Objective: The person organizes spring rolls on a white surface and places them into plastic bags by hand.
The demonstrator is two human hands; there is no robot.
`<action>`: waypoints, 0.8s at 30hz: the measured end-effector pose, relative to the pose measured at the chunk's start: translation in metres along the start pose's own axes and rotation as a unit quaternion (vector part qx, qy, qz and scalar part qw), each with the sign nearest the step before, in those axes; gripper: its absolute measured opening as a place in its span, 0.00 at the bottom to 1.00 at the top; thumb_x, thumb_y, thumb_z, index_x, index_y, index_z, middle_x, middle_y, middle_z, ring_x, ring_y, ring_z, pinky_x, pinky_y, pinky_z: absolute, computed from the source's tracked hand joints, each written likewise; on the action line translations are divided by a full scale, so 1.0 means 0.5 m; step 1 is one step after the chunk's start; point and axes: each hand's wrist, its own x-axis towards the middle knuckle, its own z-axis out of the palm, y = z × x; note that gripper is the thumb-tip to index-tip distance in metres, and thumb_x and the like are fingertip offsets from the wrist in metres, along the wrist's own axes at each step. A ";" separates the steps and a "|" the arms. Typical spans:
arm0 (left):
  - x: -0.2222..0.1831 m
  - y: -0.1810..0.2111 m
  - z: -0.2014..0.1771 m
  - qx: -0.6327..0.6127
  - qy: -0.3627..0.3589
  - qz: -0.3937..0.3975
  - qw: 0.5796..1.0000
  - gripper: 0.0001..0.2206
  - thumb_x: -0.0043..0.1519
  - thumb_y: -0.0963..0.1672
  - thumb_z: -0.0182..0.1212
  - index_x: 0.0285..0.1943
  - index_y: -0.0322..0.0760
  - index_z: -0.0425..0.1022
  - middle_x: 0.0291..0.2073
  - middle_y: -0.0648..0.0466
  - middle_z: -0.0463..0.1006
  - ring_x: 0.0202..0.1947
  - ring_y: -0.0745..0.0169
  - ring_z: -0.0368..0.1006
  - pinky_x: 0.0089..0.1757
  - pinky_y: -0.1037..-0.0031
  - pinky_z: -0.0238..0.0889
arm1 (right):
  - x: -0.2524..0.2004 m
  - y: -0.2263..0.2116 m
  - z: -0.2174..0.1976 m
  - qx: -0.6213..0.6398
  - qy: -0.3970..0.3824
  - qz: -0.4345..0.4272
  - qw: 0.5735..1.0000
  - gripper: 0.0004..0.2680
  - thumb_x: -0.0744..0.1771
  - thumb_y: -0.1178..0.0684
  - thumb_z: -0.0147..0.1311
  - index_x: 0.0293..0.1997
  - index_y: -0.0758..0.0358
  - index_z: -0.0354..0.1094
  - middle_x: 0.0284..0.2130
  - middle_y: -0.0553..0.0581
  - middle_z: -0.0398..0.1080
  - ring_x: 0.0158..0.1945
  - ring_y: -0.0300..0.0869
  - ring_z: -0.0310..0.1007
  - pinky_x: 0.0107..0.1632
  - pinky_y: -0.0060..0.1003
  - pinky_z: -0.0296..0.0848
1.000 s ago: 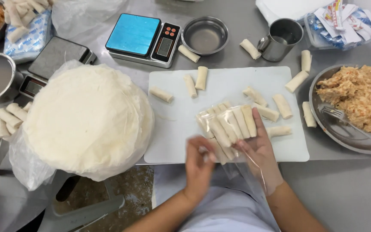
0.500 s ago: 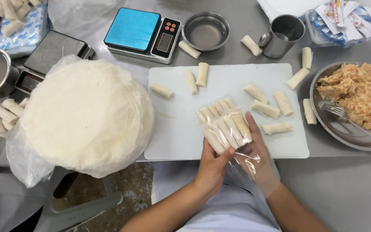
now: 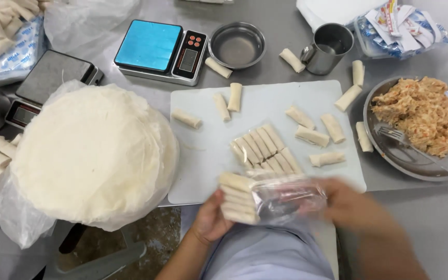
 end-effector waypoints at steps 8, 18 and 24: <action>0.008 0.088 0.005 -0.079 -0.050 0.071 0.993 0.27 0.71 0.53 0.51 0.79 0.51 0.54 0.74 0.46 0.59 0.73 0.53 0.55 0.69 0.63 0.46 | 0.294 0.124 -0.301 -0.452 0.366 -0.048 0.812 0.10 0.69 0.55 0.57 0.54 0.61 0.76 0.51 0.57 0.74 0.54 0.48 0.71 0.55 0.44 0.71; 0.016 0.075 0.046 -0.102 0.074 0.088 0.988 0.25 0.66 0.49 0.50 0.72 0.39 0.63 0.73 0.39 0.60 0.73 0.45 0.56 0.69 0.56 0.42 | 0.576 0.054 -0.334 -0.874 0.222 0.178 0.393 0.11 0.69 0.47 0.46 0.44 0.44 0.80 0.78 0.66 0.50 0.81 0.66 0.23 0.69 0.78 0.19; 0.028 0.097 0.039 -0.084 0.004 0.150 0.985 0.27 0.68 0.52 0.53 0.74 0.38 0.62 0.74 0.46 0.60 0.73 0.43 0.55 0.69 0.53 0.44 | 0.458 0.070 -0.329 -0.519 0.323 -0.207 0.764 0.07 0.70 0.52 0.57 0.50 0.63 0.70 0.44 0.56 0.74 0.49 0.54 0.72 0.73 0.72 0.32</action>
